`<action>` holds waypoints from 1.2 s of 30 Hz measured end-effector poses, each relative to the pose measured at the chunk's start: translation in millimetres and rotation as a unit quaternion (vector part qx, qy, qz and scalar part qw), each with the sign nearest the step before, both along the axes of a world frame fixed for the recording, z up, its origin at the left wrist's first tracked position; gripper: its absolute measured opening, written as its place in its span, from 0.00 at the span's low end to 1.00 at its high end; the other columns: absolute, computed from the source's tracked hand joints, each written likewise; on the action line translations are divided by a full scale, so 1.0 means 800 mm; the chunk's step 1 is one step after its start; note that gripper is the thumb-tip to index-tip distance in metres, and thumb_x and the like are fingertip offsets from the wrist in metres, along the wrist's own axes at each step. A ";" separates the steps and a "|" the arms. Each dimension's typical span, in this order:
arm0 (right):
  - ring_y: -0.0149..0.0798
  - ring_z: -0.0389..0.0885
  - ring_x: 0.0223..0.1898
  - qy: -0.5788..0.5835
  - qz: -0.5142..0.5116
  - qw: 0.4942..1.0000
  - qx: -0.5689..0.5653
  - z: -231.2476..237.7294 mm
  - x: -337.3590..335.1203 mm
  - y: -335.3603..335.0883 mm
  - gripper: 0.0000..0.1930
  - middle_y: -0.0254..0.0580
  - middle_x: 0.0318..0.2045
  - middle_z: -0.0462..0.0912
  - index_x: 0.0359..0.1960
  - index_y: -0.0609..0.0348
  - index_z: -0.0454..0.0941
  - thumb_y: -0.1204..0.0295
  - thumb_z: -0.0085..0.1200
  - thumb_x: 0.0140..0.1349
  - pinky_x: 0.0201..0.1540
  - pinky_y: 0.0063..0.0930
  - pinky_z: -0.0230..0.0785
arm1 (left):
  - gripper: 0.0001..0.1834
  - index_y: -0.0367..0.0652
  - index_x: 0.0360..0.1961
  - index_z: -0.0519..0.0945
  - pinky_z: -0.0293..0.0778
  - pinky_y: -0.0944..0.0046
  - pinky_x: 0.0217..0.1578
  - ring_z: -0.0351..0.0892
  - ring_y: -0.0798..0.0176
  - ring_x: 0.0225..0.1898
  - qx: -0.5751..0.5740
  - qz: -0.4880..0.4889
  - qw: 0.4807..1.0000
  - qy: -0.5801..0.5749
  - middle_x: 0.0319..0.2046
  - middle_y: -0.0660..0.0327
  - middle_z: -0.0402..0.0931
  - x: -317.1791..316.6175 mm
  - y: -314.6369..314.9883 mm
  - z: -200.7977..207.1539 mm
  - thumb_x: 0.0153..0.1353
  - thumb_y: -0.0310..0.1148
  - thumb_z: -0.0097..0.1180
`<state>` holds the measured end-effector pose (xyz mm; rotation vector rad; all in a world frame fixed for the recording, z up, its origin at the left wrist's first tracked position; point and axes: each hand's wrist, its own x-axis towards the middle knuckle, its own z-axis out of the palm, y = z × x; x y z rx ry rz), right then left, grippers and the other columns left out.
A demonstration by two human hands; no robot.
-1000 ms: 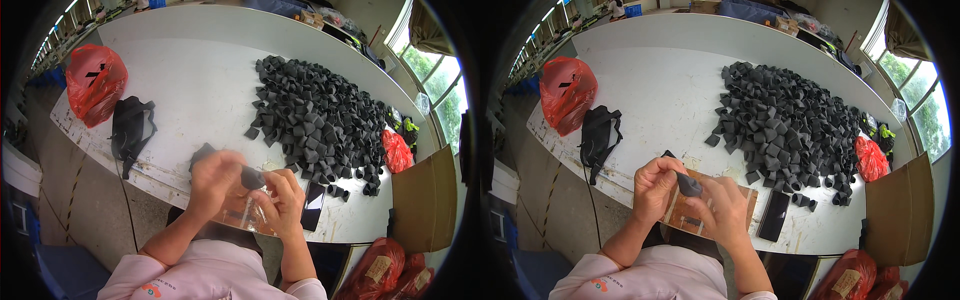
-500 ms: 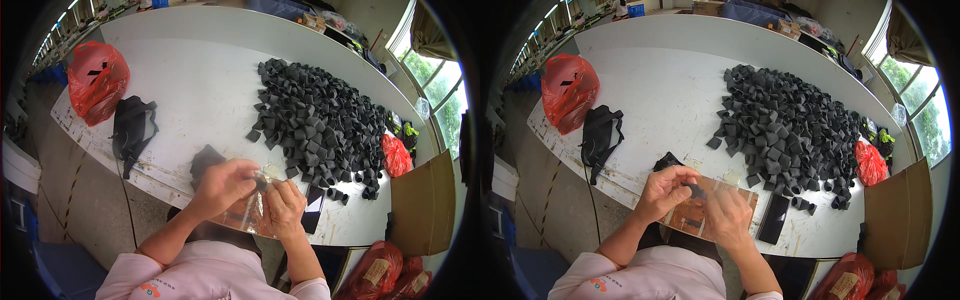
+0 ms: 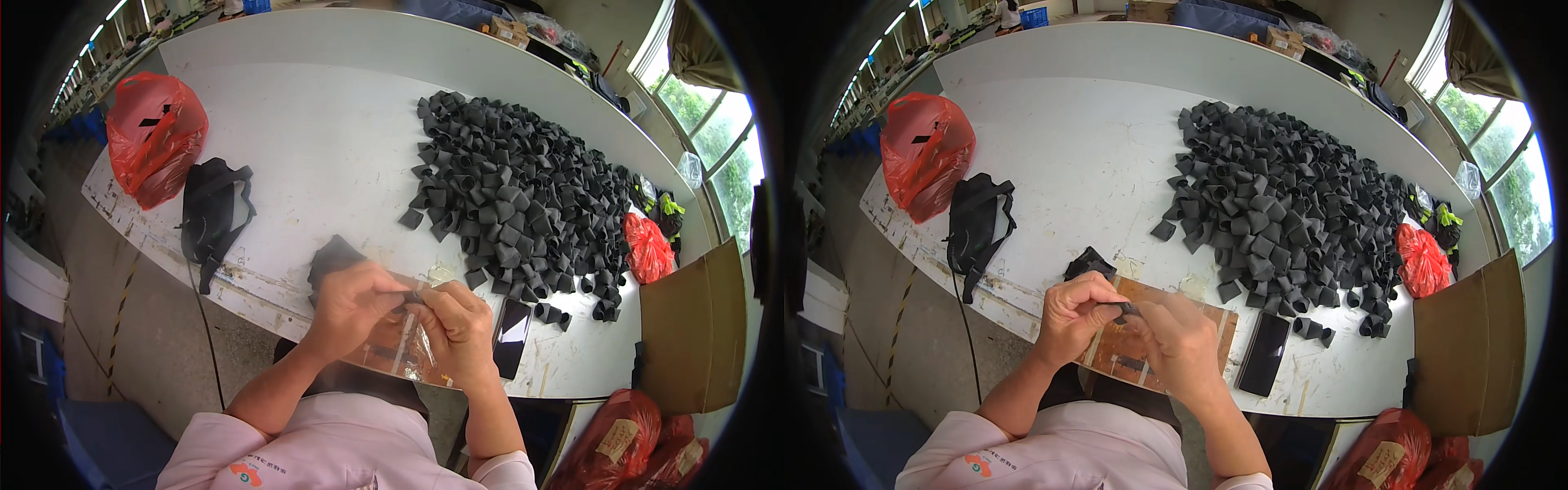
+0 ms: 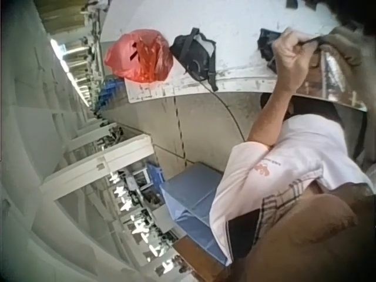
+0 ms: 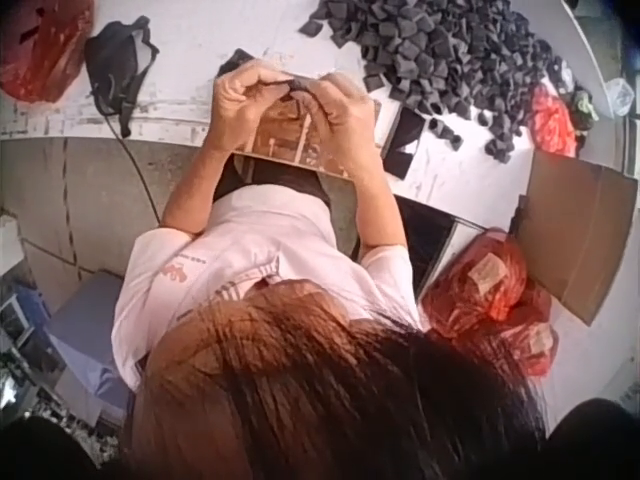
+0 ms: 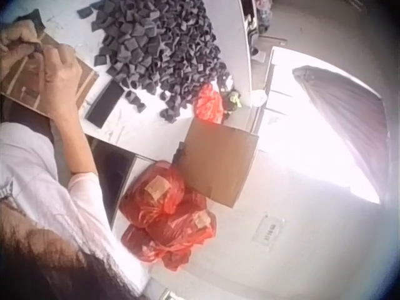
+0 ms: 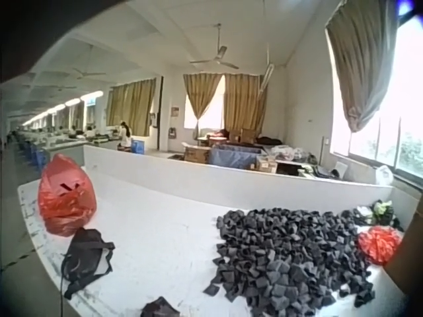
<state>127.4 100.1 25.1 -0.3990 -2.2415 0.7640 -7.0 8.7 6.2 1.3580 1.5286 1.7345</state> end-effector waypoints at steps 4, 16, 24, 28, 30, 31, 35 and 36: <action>0.37 0.68 0.18 0.014 0.004 1.000 0.026 -0.011 -0.001 0.001 0.04 0.39 0.18 0.71 0.26 0.64 0.76 0.79 0.57 0.48 0.19 0.27 0.58 | 0.02 0.35 0.28 0.79 0.66 0.76 0.28 0.68 0.74 0.27 0.007 -0.008 1.000 -0.024 0.26 0.62 0.72 0.005 0.001 -0.004 0.51 0.20 0.56; 0.38 0.67 0.18 0.032 0.000 0.999 0.017 -0.020 0.002 0.004 0.06 0.38 0.17 0.69 0.26 0.60 0.75 0.78 0.58 0.44 0.18 0.31 0.58 | 0.02 0.35 0.28 0.79 0.68 0.74 0.33 0.71 0.72 0.30 -0.001 -0.030 0.991 -0.131 0.27 0.61 0.74 0.007 0.005 -0.004 0.51 0.21 0.57; 0.36 0.65 0.19 0.066 -0.058 0.995 0.050 -0.036 -0.006 -0.012 0.03 0.38 0.17 0.68 0.26 0.61 0.74 0.79 0.56 0.48 0.20 0.27 0.56 | 0.03 0.35 0.28 0.79 0.68 0.75 0.31 0.71 0.73 0.29 0.009 -0.026 0.996 -0.086 0.27 0.60 0.74 0.005 0.000 -0.010 0.51 0.20 0.57; 0.37 0.65 0.18 0.074 -0.065 0.992 0.080 -0.030 -0.008 -0.008 0.03 0.39 0.17 0.68 0.25 0.62 0.73 0.80 0.55 0.49 0.19 0.26 0.55 | 0.03 0.35 0.29 0.78 0.68 0.75 0.30 0.70 0.73 0.29 0.008 -0.013 0.998 -0.068 0.28 0.60 0.73 0.009 0.007 -0.016 0.52 0.20 0.56; 0.34 0.64 0.16 0.008 -0.042 0.996 0.084 -0.018 -0.006 0.002 0.04 0.38 0.16 0.68 0.24 0.62 0.72 0.78 0.56 0.50 0.18 0.24 0.54 | 0.03 0.34 0.31 0.77 0.68 0.75 0.31 0.70 0.74 0.29 0.014 0.054 0.998 0.003 0.29 0.61 0.73 0.006 0.001 -0.027 0.54 0.20 0.54; 0.31 0.65 0.18 0.007 0.009 1.000 -0.027 -0.004 0.004 0.015 0.05 0.37 0.16 0.68 0.24 0.62 0.72 0.75 0.55 0.51 0.18 0.23 0.55 | 0.04 0.34 0.33 0.76 0.68 0.75 0.31 0.70 0.75 0.29 -0.011 0.097 0.994 0.051 0.29 0.62 0.73 0.001 -0.006 -0.029 0.55 0.21 0.52; 0.22 0.62 0.19 0.117 -0.111 0.945 -0.286 0.034 0.002 0.091 0.15 0.33 0.17 0.71 0.30 0.65 0.75 0.63 0.46 0.61 0.20 0.17 0.54 | 0.11 0.36 0.38 0.74 0.69 0.65 0.35 0.74 0.59 0.31 -0.140 0.264 0.954 0.005 0.30 0.56 0.74 -0.020 -0.040 -0.104 0.53 0.26 0.52; 0.21 0.61 0.18 0.110 -0.204 0.949 -0.212 0.024 -0.006 0.101 0.17 0.32 0.18 0.72 0.32 0.66 0.75 0.62 0.44 0.63 0.20 0.15 0.54 | 0.14 0.37 0.41 0.73 0.69 0.62 0.36 0.74 0.56 0.33 -0.184 0.297 0.935 0.070 0.32 0.55 0.74 -0.029 -0.046 -0.131 0.52 0.27 0.54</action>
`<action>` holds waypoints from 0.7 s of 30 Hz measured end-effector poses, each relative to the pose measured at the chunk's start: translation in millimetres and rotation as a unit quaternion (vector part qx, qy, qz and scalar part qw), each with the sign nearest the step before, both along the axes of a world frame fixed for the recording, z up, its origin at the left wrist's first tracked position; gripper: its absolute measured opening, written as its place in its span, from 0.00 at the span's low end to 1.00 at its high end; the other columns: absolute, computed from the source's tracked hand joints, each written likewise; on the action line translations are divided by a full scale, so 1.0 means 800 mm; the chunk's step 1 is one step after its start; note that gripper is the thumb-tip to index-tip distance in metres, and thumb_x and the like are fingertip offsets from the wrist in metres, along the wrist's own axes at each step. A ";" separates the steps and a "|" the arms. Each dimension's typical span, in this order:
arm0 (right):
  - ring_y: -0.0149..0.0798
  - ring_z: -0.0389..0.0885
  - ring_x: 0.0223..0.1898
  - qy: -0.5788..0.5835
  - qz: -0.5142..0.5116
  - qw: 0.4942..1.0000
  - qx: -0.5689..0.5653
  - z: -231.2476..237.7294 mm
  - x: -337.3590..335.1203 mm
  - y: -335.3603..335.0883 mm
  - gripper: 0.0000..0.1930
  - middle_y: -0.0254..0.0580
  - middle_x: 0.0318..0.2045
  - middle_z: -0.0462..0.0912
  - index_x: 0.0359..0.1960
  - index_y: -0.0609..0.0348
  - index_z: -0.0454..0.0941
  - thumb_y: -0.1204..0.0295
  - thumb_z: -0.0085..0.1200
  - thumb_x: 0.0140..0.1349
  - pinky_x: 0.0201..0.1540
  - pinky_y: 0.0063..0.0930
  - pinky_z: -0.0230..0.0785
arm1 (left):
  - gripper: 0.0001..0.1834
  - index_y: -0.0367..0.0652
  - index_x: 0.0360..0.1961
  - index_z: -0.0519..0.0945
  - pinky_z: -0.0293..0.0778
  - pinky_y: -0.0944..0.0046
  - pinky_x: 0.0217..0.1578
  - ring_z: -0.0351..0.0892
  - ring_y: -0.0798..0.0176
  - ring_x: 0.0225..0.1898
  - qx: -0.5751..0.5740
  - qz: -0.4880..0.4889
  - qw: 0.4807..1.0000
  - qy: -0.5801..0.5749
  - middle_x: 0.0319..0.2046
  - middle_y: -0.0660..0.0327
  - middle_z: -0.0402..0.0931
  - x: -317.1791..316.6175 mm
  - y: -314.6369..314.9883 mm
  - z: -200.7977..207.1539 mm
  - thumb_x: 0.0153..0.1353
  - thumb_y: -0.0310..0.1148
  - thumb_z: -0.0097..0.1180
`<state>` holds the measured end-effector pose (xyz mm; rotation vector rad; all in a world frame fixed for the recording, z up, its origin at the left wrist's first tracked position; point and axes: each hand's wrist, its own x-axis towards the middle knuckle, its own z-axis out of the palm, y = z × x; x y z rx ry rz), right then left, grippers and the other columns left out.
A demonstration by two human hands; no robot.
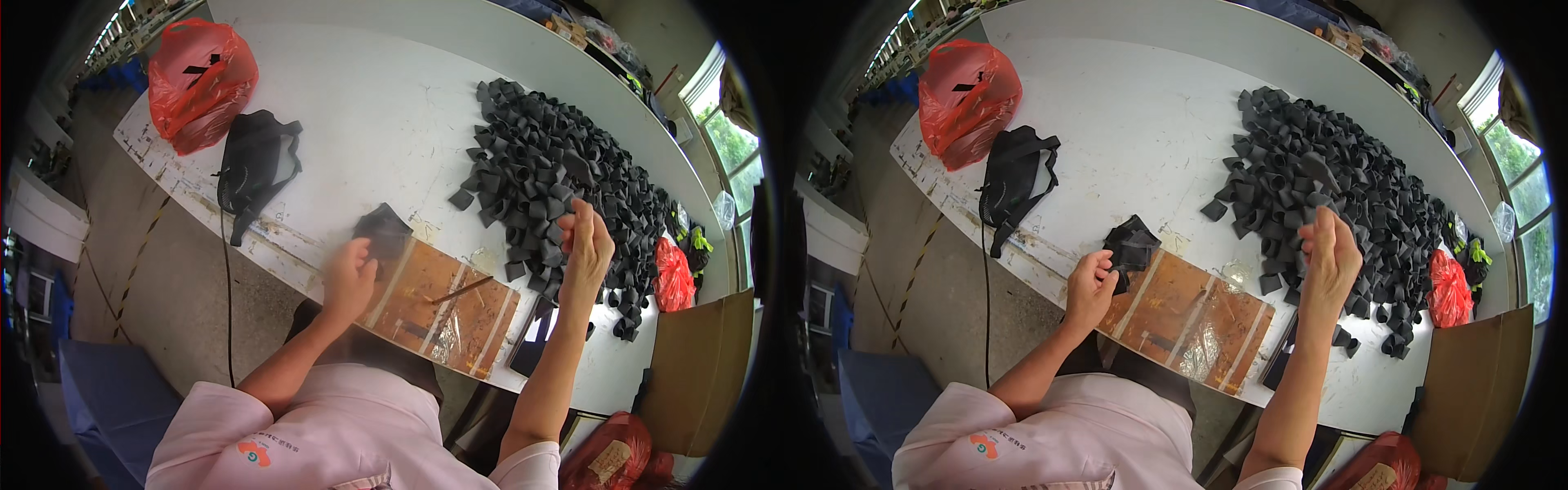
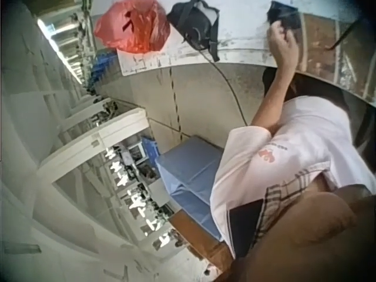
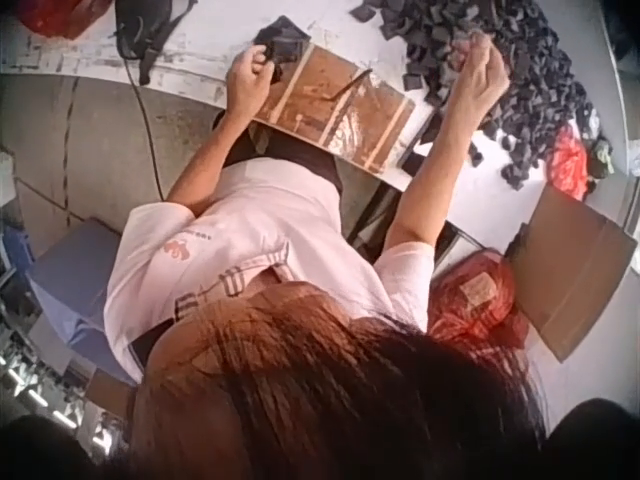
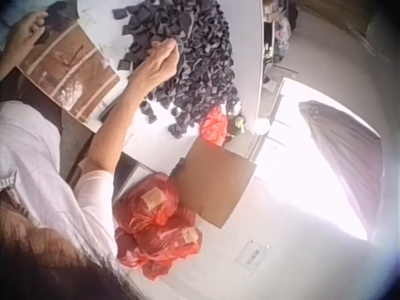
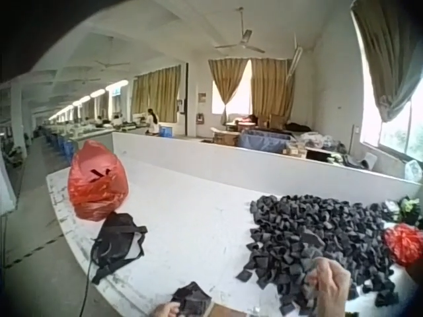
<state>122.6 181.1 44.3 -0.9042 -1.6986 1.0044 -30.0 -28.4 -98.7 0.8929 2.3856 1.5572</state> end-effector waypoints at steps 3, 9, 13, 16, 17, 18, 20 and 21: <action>0.20 0.60 0.15 -0.007 0.005 1.000 -0.007 -0.046 0.012 -0.058 0.17 0.30 0.14 0.68 0.33 0.66 0.76 0.61 0.44 0.63 0.18 0.14 0.50 | 0.19 0.37 0.44 0.70 0.69 0.58 0.36 0.72 0.53 0.34 -0.118 0.052 0.985 0.118 0.32 0.53 0.72 -0.014 -0.013 -0.044 0.48 0.27 0.57; 0.25 0.68 0.19 -0.186 0.227 0.945 -0.146 -0.125 0.024 -0.169 0.10 0.34 0.15 0.71 0.31 0.66 0.77 0.70 0.50 0.60 0.23 0.19 0.61 | 0.07 0.38 0.29 0.75 0.67 0.57 0.31 0.72 0.52 0.31 -0.152 0.037 0.980 0.123 0.27 0.56 0.71 -0.025 -0.019 -0.046 0.46 0.23 0.57; 0.31 0.71 0.21 -0.180 0.264 0.942 -0.107 -0.139 -0.003 -0.184 0.09 0.41 0.19 0.73 0.34 0.66 0.77 0.71 0.53 0.57 0.25 0.23 0.64 | 0.08 0.38 0.29 0.76 0.70 0.63 0.28 0.74 0.56 0.29 -0.054 -0.062 0.989 0.126 0.28 0.56 0.72 -0.026 -0.032 -0.004 0.46 0.17 0.53; 0.38 0.73 0.22 -0.170 0.195 0.966 -0.011 -0.148 -0.033 -0.183 0.10 0.46 0.23 0.73 0.34 0.65 0.76 0.73 0.56 0.51 0.25 0.28 0.65 | 0.08 0.38 0.29 0.77 0.72 0.65 0.31 0.74 0.55 0.32 -0.017 -0.165 0.977 0.135 0.31 0.56 0.73 -0.019 -0.031 0.018 0.46 0.16 0.53; 0.43 0.74 0.27 -0.199 0.214 0.956 -0.005 -0.147 -0.042 -0.184 0.11 0.46 0.28 0.73 0.35 0.62 0.76 0.71 0.56 0.51 0.30 0.33 0.66 | 0.10 0.37 0.30 0.76 0.72 0.67 0.32 0.75 0.59 0.32 -0.010 -0.195 0.970 0.148 0.32 0.56 0.73 -0.017 -0.032 0.022 0.46 0.14 0.52; 0.47 0.75 0.32 -0.231 0.225 0.946 0.011 -0.138 -0.044 -0.188 0.12 0.46 0.34 0.73 0.36 0.59 0.75 0.68 0.56 0.51 0.35 0.38 0.67 | 0.10 0.37 0.30 0.76 0.72 0.67 0.32 0.75 0.59 0.32 -0.001 -0.196 0.970 0.147 0.32 0.56 0.73 -0.010 -0.034 0.035 0.46 0.14 0.52; 0.48 0.74 0.30 -0.224 0.228 0.947 0.033 -0.144 -0.043 -0.186 0.11 0.46 0.29 0.72 0.34 0.59 0.75 0.73 0.56 0.47 0.33 0.37 0.67 | 0.12 0.35 0.34 0.75 0.72 0.68 0.32 0.75 0.64 0.32 0.074 -0.145 0.986 0.036 0.35 0.58 0.73 0.009 -0.030 0.052 0.46 0.14 0.52; 0.48 0.74 0.29 -0.195 0.199 0.958 0.071 -0.145 -0.040 -0.187 0.13 0.46 0.29 0.72 0.34 0.60 0.75 0.76 0.56 0.43 0.31 0.37 0.67 | 0.10 0.35 0.36 0.74 0.71 0.70 0.29 0.74 0.70 0.30 0.096 -0.081 0.990 -0.063 0.33 0.61 0.74 0.020 -0.030 0.053 0.50 0.19 0.52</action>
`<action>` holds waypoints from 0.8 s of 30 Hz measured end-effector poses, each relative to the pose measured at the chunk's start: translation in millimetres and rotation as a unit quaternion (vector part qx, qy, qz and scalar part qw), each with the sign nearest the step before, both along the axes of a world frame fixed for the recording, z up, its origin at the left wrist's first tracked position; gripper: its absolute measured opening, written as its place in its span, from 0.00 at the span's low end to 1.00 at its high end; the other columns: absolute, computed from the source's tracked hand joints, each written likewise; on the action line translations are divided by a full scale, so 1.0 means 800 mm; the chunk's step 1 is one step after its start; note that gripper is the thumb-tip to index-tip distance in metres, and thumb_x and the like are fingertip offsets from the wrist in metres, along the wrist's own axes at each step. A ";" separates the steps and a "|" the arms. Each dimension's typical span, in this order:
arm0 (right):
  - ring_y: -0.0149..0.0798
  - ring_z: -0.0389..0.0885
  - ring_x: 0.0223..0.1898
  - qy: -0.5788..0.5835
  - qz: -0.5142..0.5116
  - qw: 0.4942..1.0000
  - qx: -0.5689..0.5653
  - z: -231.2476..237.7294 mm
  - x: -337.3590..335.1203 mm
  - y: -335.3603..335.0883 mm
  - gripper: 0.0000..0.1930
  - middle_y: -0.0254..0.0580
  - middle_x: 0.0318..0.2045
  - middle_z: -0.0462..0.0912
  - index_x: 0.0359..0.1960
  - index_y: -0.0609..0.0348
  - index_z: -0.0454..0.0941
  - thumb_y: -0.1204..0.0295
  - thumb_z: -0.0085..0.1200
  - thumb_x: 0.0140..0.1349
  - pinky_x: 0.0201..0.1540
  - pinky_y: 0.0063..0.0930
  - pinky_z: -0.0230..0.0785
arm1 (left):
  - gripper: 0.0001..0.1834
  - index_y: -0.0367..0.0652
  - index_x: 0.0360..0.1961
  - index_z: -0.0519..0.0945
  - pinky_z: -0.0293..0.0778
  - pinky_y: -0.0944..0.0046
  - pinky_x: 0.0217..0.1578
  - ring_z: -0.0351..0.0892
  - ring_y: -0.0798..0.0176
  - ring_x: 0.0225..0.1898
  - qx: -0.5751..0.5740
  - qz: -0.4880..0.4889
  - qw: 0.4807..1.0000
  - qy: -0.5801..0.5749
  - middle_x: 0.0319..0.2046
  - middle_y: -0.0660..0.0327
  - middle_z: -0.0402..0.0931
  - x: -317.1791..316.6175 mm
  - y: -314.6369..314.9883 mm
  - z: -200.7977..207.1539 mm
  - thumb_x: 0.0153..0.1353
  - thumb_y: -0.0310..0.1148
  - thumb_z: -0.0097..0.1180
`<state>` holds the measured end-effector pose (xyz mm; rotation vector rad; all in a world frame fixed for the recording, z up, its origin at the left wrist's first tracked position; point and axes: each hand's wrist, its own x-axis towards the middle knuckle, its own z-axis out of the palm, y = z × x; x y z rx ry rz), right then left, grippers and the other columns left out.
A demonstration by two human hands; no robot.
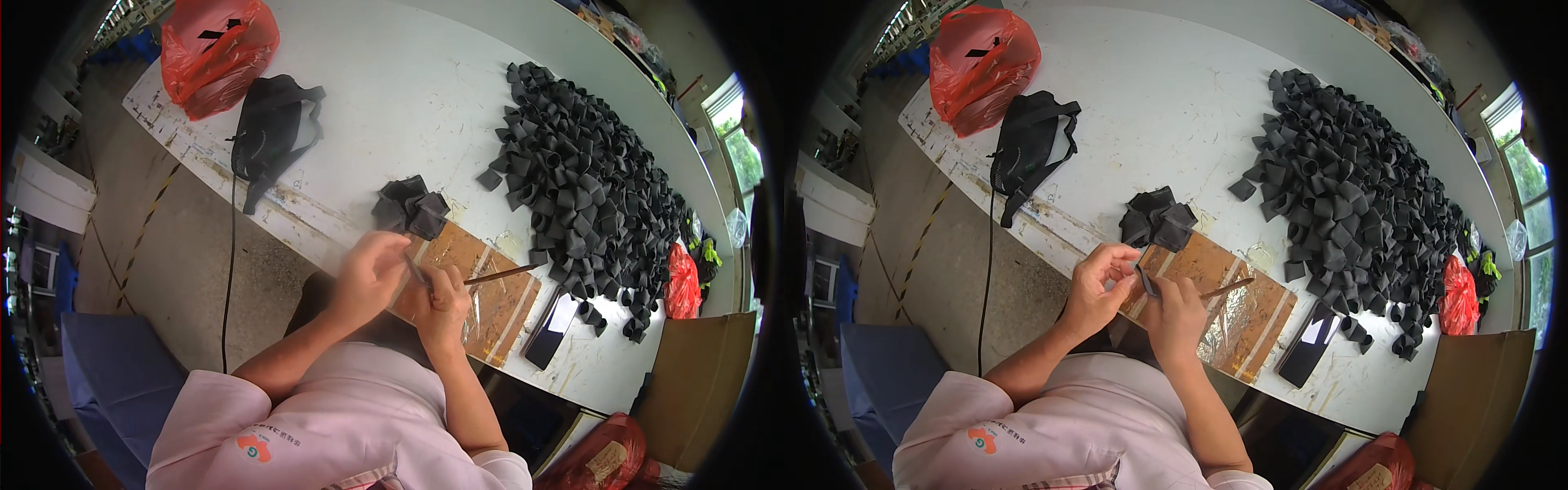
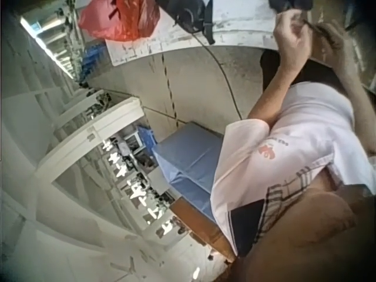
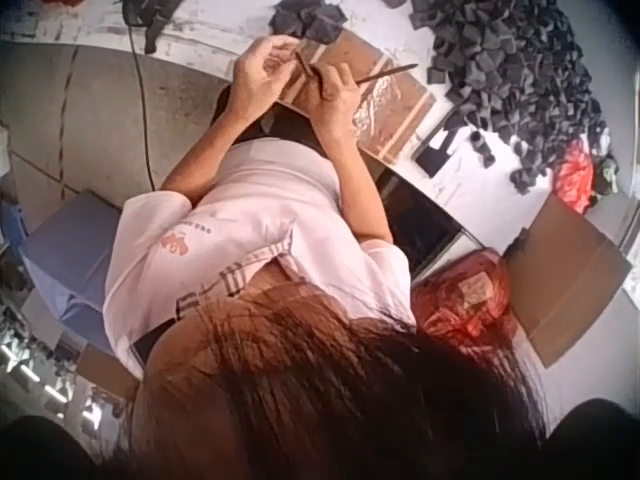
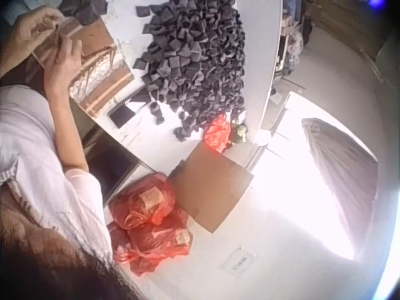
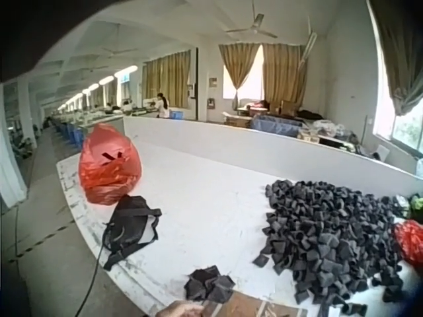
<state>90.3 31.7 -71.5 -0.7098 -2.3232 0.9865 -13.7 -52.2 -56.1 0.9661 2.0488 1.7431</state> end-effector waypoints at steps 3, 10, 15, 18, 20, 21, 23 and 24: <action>0.47 0.74 0.27 0.077 -0.032 0.993 0.081 0.000 0.002 0.002 0.14 0.46 0.27 0.73 0.32 0.61 0.75 0.82 0.53 0.38 0.28 0.34 0.67 | 0.08 0.37 0.36 0.74 0.70 0.74 0.27 0.73 0.72 0.28 0.019 -0.035 0.898 -0.438 0.30 0.63 0.75 -0.003 -0.009 0.004 0.53 0.25 0.52; 0.46 0.74 0.27 0.092 -0.008 0.973 0.210 0.012 0.008 0.001 0.17 0.45 0.27 0.73 0.32 0.62 0.76 0.83 0.53 0.34 0.27 0.33 0.68 | 0.07 0.42 0.29 0.76 0.65 0.74 0.22 0.69 0.73 0.22 0.010 -0.085 0.840 -0.536 0.23 0.66 0.72 -0.008 -0.009 0.007 0.51 0.32 0.56; 0.47 0.74 0.29 0.077 0.020 0.965 0.249 0.011 0.015 0.002 0.19 0.46 0.28 0.74 0.34 0.64 0.75 0.76 0.59 0.34 0.28 0.34 0.68 | 0.05 0.40 0.29 0.76 0.66 0.75 0.22 0.70 0.73 0.20 -0.005 -0.097 0.839 -0.536 0.21 0.65 0.73 -0.013 -0.009 0.002 0.52 0.29 0.56; 0.48 0.73 0.33 0.039 0.041 0.984 0.170 0.025 0.017 0.002 0.22 0.47 0.30 0.74 0.37 0.66 0.73 0.72 0.62 0.35 0.33 0.36 0.67 | 0.03 0.38 0.30 0.76 0.67 0.76 0.22 0.70 0.74 0.20 0.010 -0.109 0.856 -0.506 0.21 0.64 0.74 -0.012 -0.011 -0.010 0.53 0.25 0.55; 0.49 0.71 0.37 0.030 0.043 0.997 0.053 0.036 0.020 0.002 0.25 0.48 0.33 0.74 0.41 0.65 0.72 0.61 0.62 0.43 0.38 0.37 0.66 | 0.02 0.36 0.29 0.77 0.67 0.77 0.23 0.69 0.76 0.20 0.000 -0.109 0.909 -0.403 0.21 0.65 0.74 -0.007 -0.012 -0.005 0.54 0.24 0.55; 0.49 0.71 0.37 0.031 0.040 0.997 0.056 0.042 0.022 0.002 0.25 0.48 0.33 0.74 0.41 0.65 0.72 0.61 0.62 0.43 0.38 0.37 0.66 | 0.02 0.36 0.29 0.77 0.67 0.77 0.23 0.69 0.76 0.20 0.001 -0.113 0.909 -0.401 0.21 0.65 0.74 -0.002 -0.011 0.001 0.54 0.24 0.55; 0.49 0.71 0.37 0.064 0.017 0.995 0.076 0.049 0.023 -0.001 0.24 0.48 0.34 0.74 0.39 0.64 0.73 0.60 0.61 0.44 0.37 0.37 0.65 | 0.02 0.35 0.29 0.76 0.67 0.77 0.24 0.69 0.77 0.22 -0.028 -0.085 0.976 -0.200 0.22 0.66 0.74 0.010 -0.010 0.013 0.54 0.23 0.55; 0.42 0.73 0.32 0.055 0.011 0.997 0.059 0.046 0.024 -0.003 0.18 0.44 0.31 0.73 0.39 0.62 0.75 0.62 0.58 0.52 0.33 0.30 0.66 | 0.02 0.34 0.29 0.75 0.67 0.77 0.25 0.70 0.78 0.23 -0.006 -0.099 0.986 -0.135 0.21 0.67 0.73 0.016 -0.010 0.016 0.54 0.22 0.54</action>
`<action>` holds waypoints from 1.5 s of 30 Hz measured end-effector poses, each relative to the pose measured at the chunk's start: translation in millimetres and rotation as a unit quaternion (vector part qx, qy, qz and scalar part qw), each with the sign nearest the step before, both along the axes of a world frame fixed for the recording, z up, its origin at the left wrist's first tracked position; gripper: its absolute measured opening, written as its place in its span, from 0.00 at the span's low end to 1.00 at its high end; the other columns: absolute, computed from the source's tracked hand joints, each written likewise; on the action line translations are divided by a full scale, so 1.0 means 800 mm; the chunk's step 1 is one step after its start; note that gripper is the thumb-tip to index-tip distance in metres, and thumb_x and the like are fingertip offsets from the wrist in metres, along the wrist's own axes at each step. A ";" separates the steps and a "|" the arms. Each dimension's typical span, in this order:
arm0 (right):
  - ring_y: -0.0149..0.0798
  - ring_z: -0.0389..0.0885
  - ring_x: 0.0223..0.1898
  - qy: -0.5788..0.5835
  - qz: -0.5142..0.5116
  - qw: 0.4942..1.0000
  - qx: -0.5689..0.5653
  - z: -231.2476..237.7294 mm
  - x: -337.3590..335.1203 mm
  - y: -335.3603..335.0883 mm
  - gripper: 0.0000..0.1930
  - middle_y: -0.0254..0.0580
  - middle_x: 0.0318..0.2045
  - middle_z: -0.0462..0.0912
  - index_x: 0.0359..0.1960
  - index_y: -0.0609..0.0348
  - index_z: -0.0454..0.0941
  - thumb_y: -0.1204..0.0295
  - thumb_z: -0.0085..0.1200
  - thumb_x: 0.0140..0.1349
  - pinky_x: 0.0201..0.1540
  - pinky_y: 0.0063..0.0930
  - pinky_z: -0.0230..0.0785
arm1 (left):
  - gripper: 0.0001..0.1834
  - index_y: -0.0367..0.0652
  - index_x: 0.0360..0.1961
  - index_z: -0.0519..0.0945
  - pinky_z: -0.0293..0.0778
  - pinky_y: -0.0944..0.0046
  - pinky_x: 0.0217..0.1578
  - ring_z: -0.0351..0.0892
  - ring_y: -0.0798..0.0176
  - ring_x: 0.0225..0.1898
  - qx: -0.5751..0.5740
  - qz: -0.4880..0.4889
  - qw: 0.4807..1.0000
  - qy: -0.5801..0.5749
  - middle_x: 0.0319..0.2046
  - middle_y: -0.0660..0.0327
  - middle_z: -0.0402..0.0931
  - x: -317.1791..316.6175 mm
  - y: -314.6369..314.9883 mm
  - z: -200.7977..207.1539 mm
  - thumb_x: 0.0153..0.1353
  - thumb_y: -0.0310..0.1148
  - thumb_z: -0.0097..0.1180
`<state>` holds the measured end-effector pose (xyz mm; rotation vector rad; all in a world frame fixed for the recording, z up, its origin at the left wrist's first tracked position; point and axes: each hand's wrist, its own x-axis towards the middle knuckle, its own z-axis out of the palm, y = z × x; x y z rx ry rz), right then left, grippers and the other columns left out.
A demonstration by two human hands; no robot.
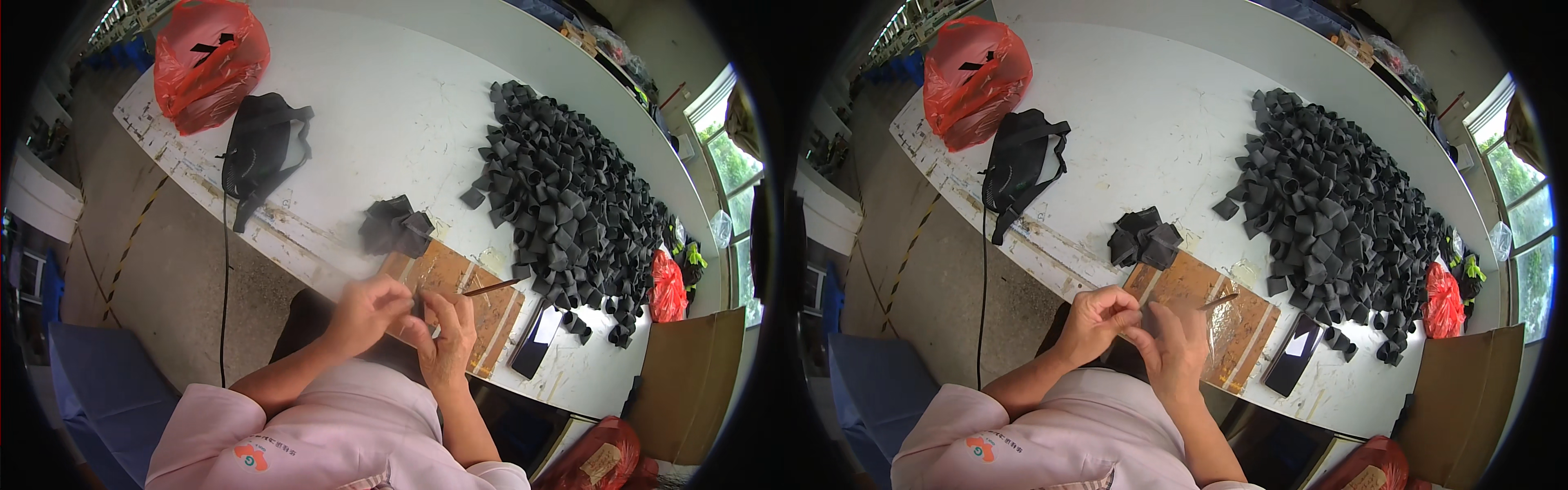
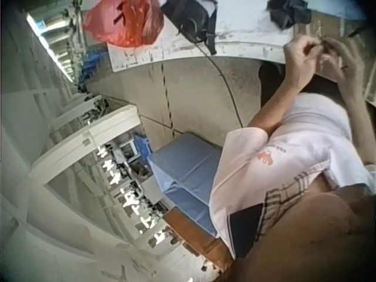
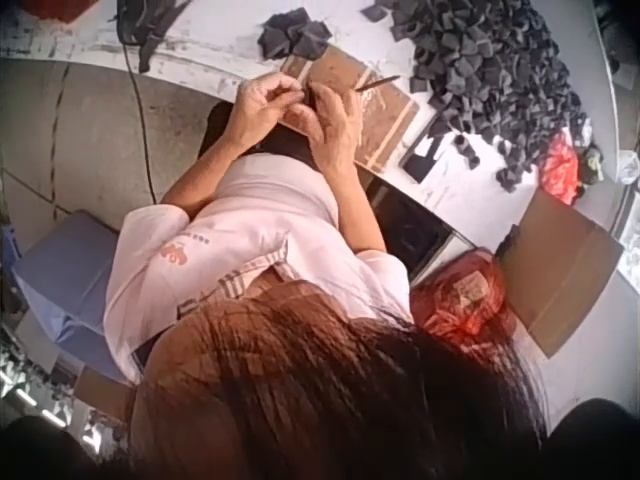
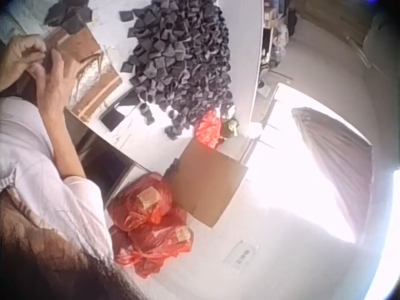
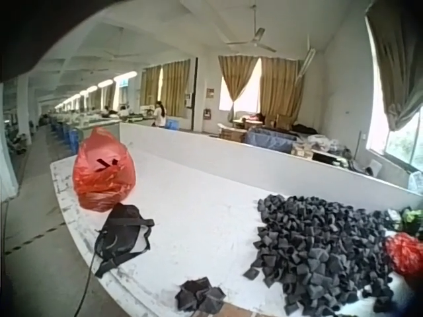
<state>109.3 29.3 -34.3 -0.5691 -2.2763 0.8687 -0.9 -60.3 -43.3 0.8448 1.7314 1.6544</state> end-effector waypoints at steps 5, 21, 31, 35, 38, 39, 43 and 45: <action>0.40 0.73 0.25 0.051 -0.022 0.998 -0.041 0.001 -0.003 -0.001 0.08 0.42 0.26 0.73 0.34 0.63 0.75 0.79 0.55 0.51 0.24 0.28 0.65 | 0.02 0.36 0.29 0.73 0.70 0.73 0.23 0.72 0.73 0.20 0.034 0.017 0.975 0.219 0.18 0.63 0.72 0.017 0.009 0.010 0.54 0.19 0.51; 0.23 0.63 0.18 0.208 0.048 0.700 -0.681 -0.012 0.033 0.016 0.05 0.29 0.21 0.73 0.24 0.63 0.76 0.75 0.57 0.53 0.20 0.15 0.53 | 0.09 0.35 0.33 0.70 0.66 0.78 0.21 0.69 0.79 0.23 0.030 -0.048 0.976 -0.210 0.27 0.61 0.73 0.024 0.023 0.015 0.48 0.15 0.48; 0.19 0.57 0.17 0.162 0.064 0.838 -0.518 0.043 0.038 0.051 0.10 0.26 0.18 0.67 0.26 0.59 0.73 0.66 0.52 0.59 0.18 0.12 0.49 | 0.10 0.36 0.35 0.72 0.51 0.78 0.07 0.55 0.81 0.08 0.126 -0.125 0.853 -0.491 0.29 0.56 0.76 0.008 0.054 0.048 0.50 0.16 0.48; 0.19 0.56 0.17 0.188 0.079 0.864 -0.461 0.079 0.024 0.078 0.10 0.25 0.17 0.66 0.27 0.59 0.73 0.66 0.52 0.59 0.18 0.11 0.48 | 0.09 0.37 0.39 0.71 0.49 0.78 0.07 0.53 0.80 0.07 0.189 -0.243 0.720 -0.622 0.20 0.66 0.70 0.005 0.075 0.083 0.56 0.22 0.45; 0.19 0.55 0.17 0.147 0.059 0.762 -0.627 0.016 0.023 0.095 0.10 0.24 0.17 0.66 0.25 0.59 0.73 0.66 0.52 0.59 0.18 0.11 0.48 | 0.08 0.38 0.38 0.72 0.47 0.78 0.08 0.51 0.80 0.07 0.050 -0.098 0.791 -0.602 0.15 0.70 0.65 0.005 0.094 0.047 0.57 0.22 0.45; 0.19 0.56 0.17 0.138 0.054 0.764 -0.628 -0.003 0.031 0.092 0.10 0.24 0.17 0.65 0.24 0.58 0.72 0.66 0.52 0.59 0.18 0.11 0.48 | 0.08 0.38 0.38 0.72 0.47 0.78 0.08 0.51 0.80 0.07 0.051 -0.101 0.790 -0.602 0.15 0.70 0.65 0.012 0.093 0.033 0.57 0.22 0.45; 0.18 0.56 0.15 0.132 0.037 0.793 -0.594 0.024 0.032 0.079 0.12 0.23 0.15 0.65 0.21 0.57 0.70 0.66 0.49 0.61 0.17 0.15 0.47 | 0.08 0.40 0.38 0.72 0.47 0.78 0.08 0.51 0.80 0.07 0.042 -0.085 0.764 -0.638 0.17 0.69 0.68 0.016 0.076 0.026 0.57 0.22 0.46; 0.18 0.56 0.16 0.147 0.051 0.815 -0.559 0.059 0.024 0.080 0.12 0.23 0.16 0.65 0.21 0.57 0.70 0.66 0.49 0.61 0.17 0.14 0.47 | 0.07 0.41 0.38 0.71 0.46 0.78 0.08 0.51 0.80 0.07 0.166 -0.168 0.783 -0.576 0.19 0.66 0.70 0.010 0.078 0.051 0.58 0.23 0.46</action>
